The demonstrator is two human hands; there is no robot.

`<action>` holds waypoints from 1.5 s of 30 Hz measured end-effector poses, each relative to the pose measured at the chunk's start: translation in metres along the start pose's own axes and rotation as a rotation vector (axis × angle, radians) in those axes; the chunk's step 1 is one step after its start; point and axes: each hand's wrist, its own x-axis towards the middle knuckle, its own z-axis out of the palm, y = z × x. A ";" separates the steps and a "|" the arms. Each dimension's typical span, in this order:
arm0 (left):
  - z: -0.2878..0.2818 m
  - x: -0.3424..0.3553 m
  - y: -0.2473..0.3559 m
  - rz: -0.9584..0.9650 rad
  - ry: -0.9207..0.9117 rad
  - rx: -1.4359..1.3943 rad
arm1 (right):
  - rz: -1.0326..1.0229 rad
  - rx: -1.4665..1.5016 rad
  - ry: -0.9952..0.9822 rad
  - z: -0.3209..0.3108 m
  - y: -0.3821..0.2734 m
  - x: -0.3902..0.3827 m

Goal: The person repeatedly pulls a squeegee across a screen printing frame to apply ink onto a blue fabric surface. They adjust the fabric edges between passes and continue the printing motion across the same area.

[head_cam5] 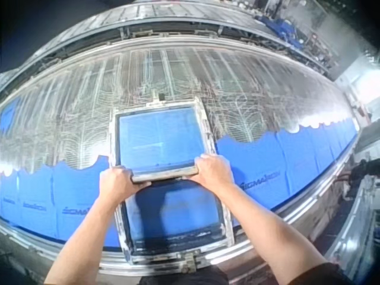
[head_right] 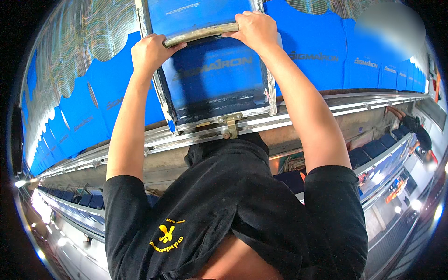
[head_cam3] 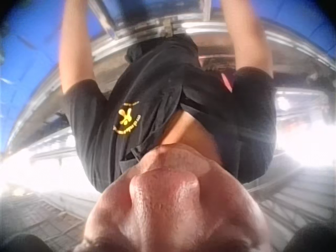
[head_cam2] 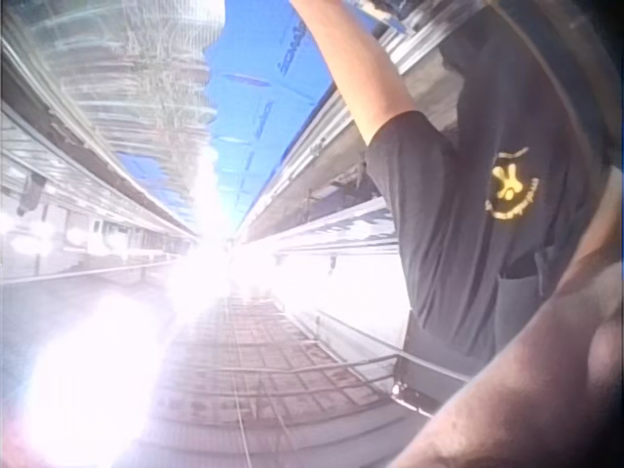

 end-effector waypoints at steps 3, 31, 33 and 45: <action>0.002 -0.022 0.006 -0.018 0.001 -0.020 | -0.007 0.000 -0.031 -0.006 -0.009 -0.016; -0.011 -0.017 0.006 0.004 -0.024 -0.042 | -0.007 0.044 0.028 -0.011 -0.006 -0.015; -0.005 -0.014 0.004 -0.018 -0.045 -0.060 | 0.012 0.018 0.006 -0.008 -0.007 -0.015; -0.003 -0.109 0.043 -0.076 0.009 -0.134 | 0.004 0.072 -0.082 -0.020 -0.034 -0.097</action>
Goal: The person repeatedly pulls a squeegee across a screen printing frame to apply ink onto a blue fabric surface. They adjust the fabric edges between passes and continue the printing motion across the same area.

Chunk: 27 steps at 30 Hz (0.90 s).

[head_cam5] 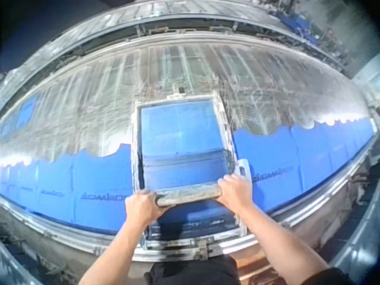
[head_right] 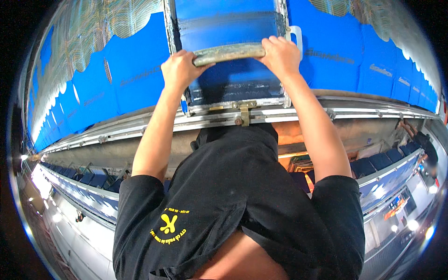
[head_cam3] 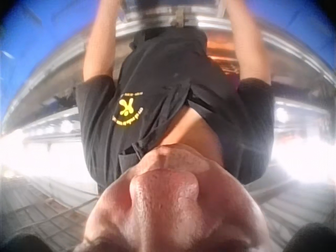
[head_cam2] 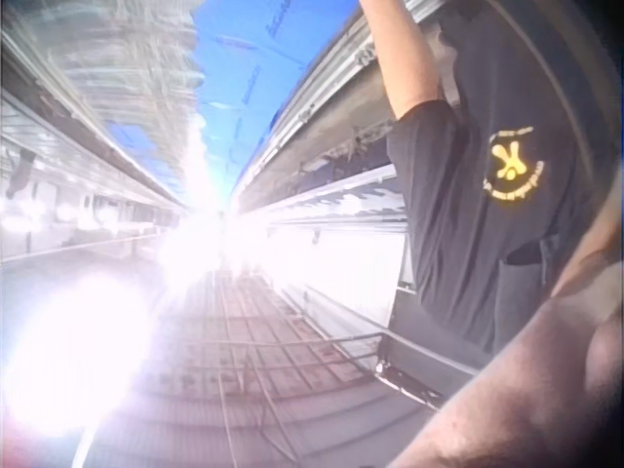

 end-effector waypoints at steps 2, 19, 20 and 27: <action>-0.007 -0.037 0.019 -0.071 -0.086 -0.026 | -0.002 0.023 -0.063 -0.013 -0.010 -0.037; -0.015 -0.116 0.042 -0.040 -0.146 0.027 | 0.804 1.103 0.198 0.093 0.151 0.000; -0.014 -0.117 0.040 -0.024 -0.161 0.025 | 0.864 1.311 0.068 0.099 0.152 0.006; -0.041 -0.158 0.010 0.086 -0.060 -0.101 | 0.580 1.023 0.529 0.033 0.041 0.033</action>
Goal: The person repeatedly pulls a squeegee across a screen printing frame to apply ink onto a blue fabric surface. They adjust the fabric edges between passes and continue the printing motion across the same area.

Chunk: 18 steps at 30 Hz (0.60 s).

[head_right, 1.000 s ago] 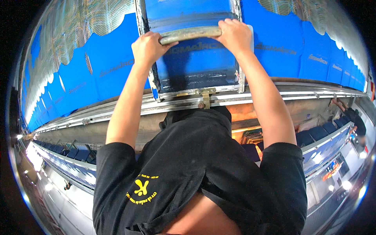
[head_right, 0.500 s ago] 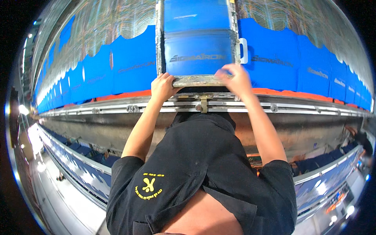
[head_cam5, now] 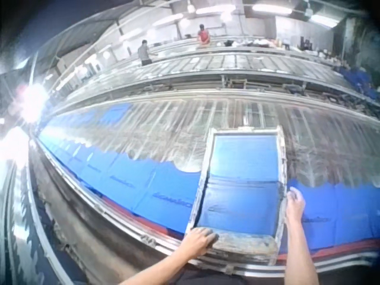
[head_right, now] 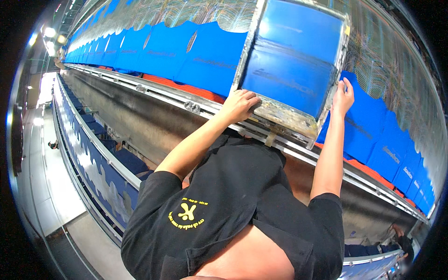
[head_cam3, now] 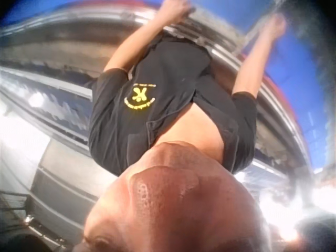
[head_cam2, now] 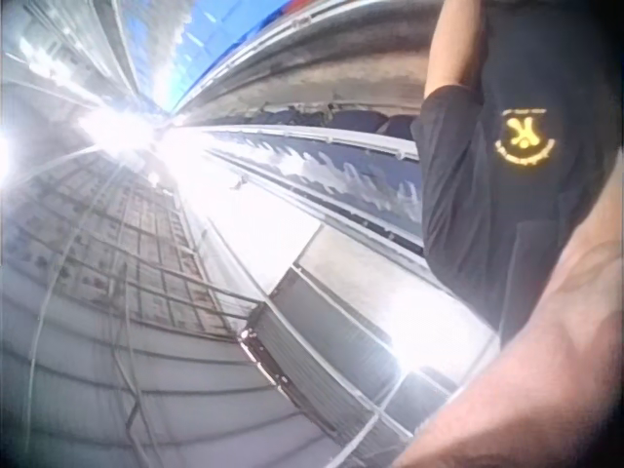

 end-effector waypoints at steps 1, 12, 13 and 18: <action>-0.008 -0.004 -0.011 0.071 0.072 -0.028 | 0.037 0.054 -0.025 0.015 -0.010 -0.007; -0.072 -0.075 -0.213 -0.029 -0.101 -0.134 | 0.169 0.077 0.009 0.243 -0.039 -0.135; -0.074 -0.084 -0.229 0.009 -0.040 -0.090 | 0.175 0.093 0.006 0.259 -0.040 -0.145; -0.095 -0.074 -0.258 0.077 -0.261 -0.139 | 0.313 0.051 -0.030 0.275 -0.050 -0.151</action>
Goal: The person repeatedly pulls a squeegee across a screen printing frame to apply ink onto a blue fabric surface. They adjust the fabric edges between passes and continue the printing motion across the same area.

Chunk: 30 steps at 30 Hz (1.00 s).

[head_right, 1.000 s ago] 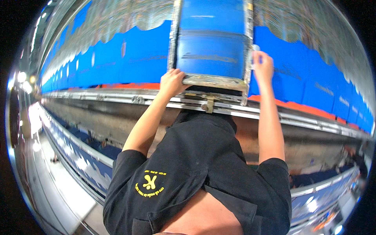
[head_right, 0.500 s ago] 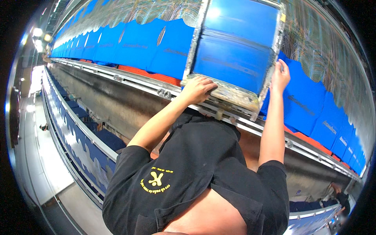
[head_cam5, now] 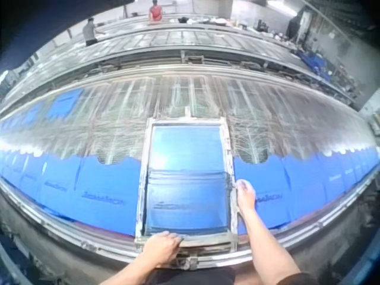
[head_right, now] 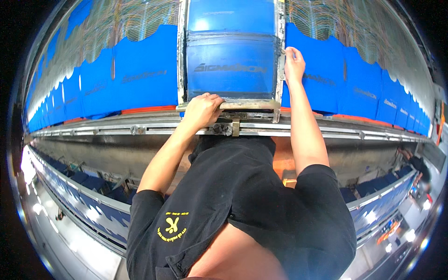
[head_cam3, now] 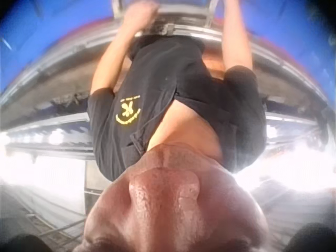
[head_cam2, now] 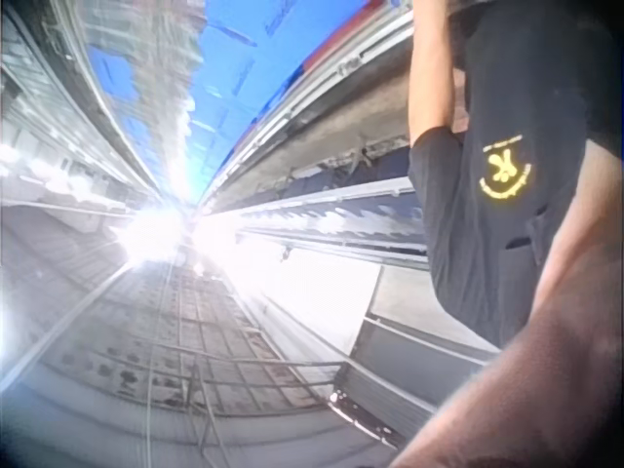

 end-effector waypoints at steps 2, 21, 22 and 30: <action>-0.009 0.018 -0.008 0.057 0.054 0.045 | -0.044 -0.151 0.010 -0.003 0.008 0.009; -0.016 0.138 -0.070 -0.046 0.227 0.078 | 0.226 0.137 -0.060 -0.005 -0.009 -0.008; -0.042 0.152 -0.067 -0.082 0.108 0.046 | 0.224 0.123 -0.047 -0.005 -0.008 -0.007; -0.031 0.132 -0.066 -0.075 0.251 0.071 | 0.141 0.106 -0.057 0.002 -0.004 -0.005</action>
